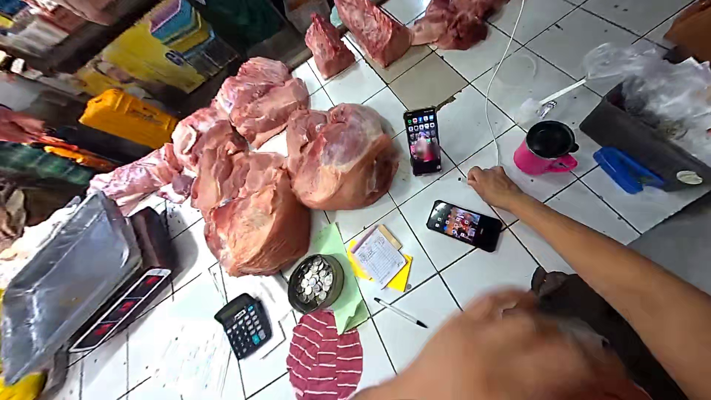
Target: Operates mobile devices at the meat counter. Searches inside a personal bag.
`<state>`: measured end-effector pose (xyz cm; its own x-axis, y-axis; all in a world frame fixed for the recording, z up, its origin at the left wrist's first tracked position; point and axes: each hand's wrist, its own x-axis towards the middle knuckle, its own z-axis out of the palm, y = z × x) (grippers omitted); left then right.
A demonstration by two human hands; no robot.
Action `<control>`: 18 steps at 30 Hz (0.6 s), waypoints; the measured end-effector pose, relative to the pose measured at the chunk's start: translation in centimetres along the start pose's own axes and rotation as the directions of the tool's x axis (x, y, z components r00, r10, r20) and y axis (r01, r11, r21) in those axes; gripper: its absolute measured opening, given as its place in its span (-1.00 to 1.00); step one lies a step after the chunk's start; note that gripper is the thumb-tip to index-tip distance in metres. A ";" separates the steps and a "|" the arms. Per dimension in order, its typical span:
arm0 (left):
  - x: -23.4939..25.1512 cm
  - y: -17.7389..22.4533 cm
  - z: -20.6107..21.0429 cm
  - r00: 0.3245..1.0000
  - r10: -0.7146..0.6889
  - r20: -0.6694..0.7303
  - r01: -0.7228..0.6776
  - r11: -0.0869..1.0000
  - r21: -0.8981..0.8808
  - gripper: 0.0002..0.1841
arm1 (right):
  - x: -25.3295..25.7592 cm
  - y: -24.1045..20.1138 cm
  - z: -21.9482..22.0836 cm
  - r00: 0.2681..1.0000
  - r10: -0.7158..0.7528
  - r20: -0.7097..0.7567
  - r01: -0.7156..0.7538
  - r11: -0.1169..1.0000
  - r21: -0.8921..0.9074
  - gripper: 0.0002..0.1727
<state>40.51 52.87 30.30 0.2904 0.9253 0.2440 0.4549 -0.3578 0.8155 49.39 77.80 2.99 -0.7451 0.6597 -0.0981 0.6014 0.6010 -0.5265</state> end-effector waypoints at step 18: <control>0.5 -23.2 11.7 0.848 -0.507 0.155 0.372 0.777 0.508 -0.03 | -7.9 0.3 -7.7 0.992 -0.126 -0.001 0.116 0.913 0.391 -0.44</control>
<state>39.97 60.13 5.31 0.1460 0.9466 -0.2875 0.8889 0.0020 0.4581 57.70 76.23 10.12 -0.8143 0.5796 -0.0301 0.3499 0.4489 -0.8222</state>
